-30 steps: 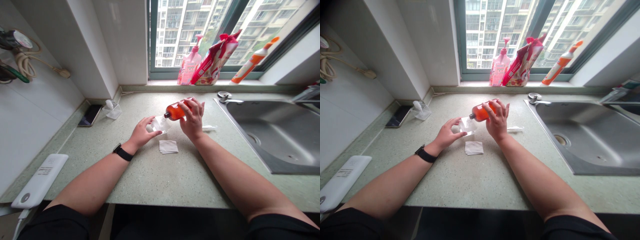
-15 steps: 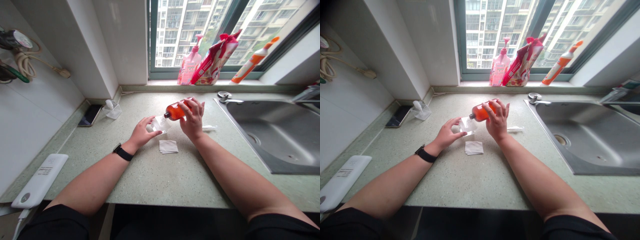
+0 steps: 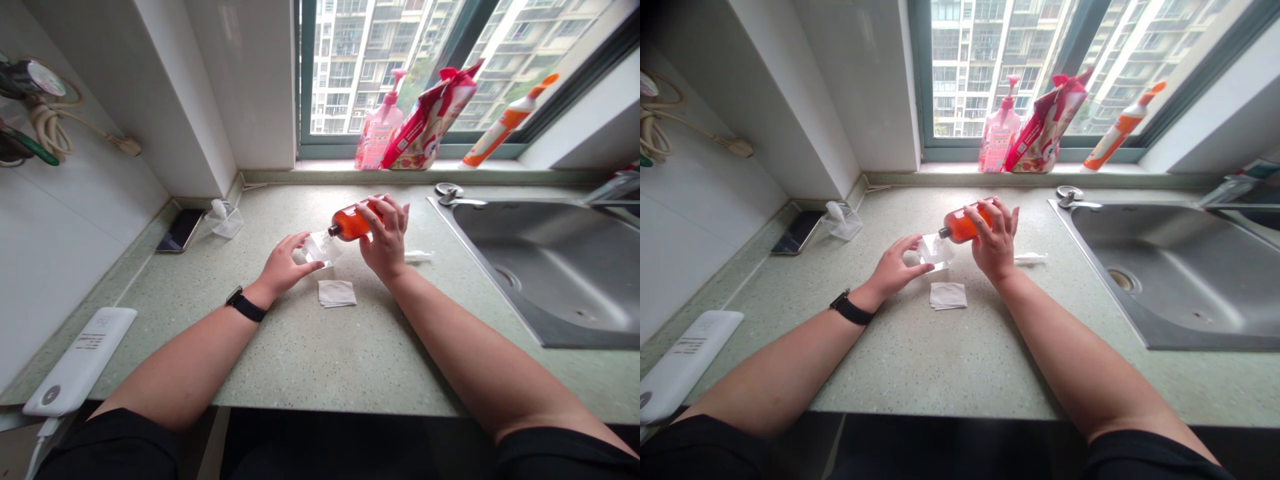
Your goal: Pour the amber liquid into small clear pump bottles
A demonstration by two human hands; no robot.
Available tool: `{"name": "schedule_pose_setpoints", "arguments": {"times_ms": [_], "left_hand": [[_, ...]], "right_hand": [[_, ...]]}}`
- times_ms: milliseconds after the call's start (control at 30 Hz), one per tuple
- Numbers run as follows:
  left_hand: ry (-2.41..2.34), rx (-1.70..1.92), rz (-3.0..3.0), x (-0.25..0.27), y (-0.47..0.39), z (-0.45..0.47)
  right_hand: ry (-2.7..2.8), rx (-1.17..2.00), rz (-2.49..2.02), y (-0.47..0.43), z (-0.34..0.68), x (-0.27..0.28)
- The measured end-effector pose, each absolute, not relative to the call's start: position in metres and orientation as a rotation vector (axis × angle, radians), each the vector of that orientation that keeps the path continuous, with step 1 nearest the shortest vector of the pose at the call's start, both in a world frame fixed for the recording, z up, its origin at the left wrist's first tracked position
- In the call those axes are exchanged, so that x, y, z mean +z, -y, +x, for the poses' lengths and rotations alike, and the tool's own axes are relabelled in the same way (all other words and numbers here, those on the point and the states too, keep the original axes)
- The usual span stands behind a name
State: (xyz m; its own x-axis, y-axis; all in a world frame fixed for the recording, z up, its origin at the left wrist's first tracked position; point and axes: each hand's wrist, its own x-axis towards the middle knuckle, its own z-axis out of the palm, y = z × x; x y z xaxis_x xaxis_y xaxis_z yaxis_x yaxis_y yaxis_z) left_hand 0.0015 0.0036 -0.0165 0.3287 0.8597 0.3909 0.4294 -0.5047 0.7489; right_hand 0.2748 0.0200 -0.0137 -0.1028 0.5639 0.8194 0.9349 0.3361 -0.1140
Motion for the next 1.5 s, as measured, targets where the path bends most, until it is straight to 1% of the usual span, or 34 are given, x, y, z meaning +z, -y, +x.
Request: {"name": "schedule_pose_setpoints", "arguments": {"times_ms": [167,367,633,1233,1500], "left_hand": [[-1.132,1.075,2.066,-0.0165,-0.0041,0.0019],[-1.132,1.078,2.063,-0.0170,-0.0047,0.0021],[-1.141,1.076,2.042,-0.0158,-0.0030,0.0029],[-1.121,1.250,2.055,-0.0084,-0.0001,0.0038],[-1.159,1.222,1.917,-0.0078,0.0006,0.0038]], "right_hand": [[1.793,-0.523,-1.362,-0.0203,0.2756,-0.0136],[1.777,-0.558,-1.291,-0.0203,0.2752,-0.0157],[1.827,-0.539,-1.361,-0.0187,0.2759,-0.0135],[1.877,-0.389,-1.438,-0.0148,0.2746,-0.0080],[1.787,-0.336,-1.405,-0.0184,0.2741,-0.0150]]}}
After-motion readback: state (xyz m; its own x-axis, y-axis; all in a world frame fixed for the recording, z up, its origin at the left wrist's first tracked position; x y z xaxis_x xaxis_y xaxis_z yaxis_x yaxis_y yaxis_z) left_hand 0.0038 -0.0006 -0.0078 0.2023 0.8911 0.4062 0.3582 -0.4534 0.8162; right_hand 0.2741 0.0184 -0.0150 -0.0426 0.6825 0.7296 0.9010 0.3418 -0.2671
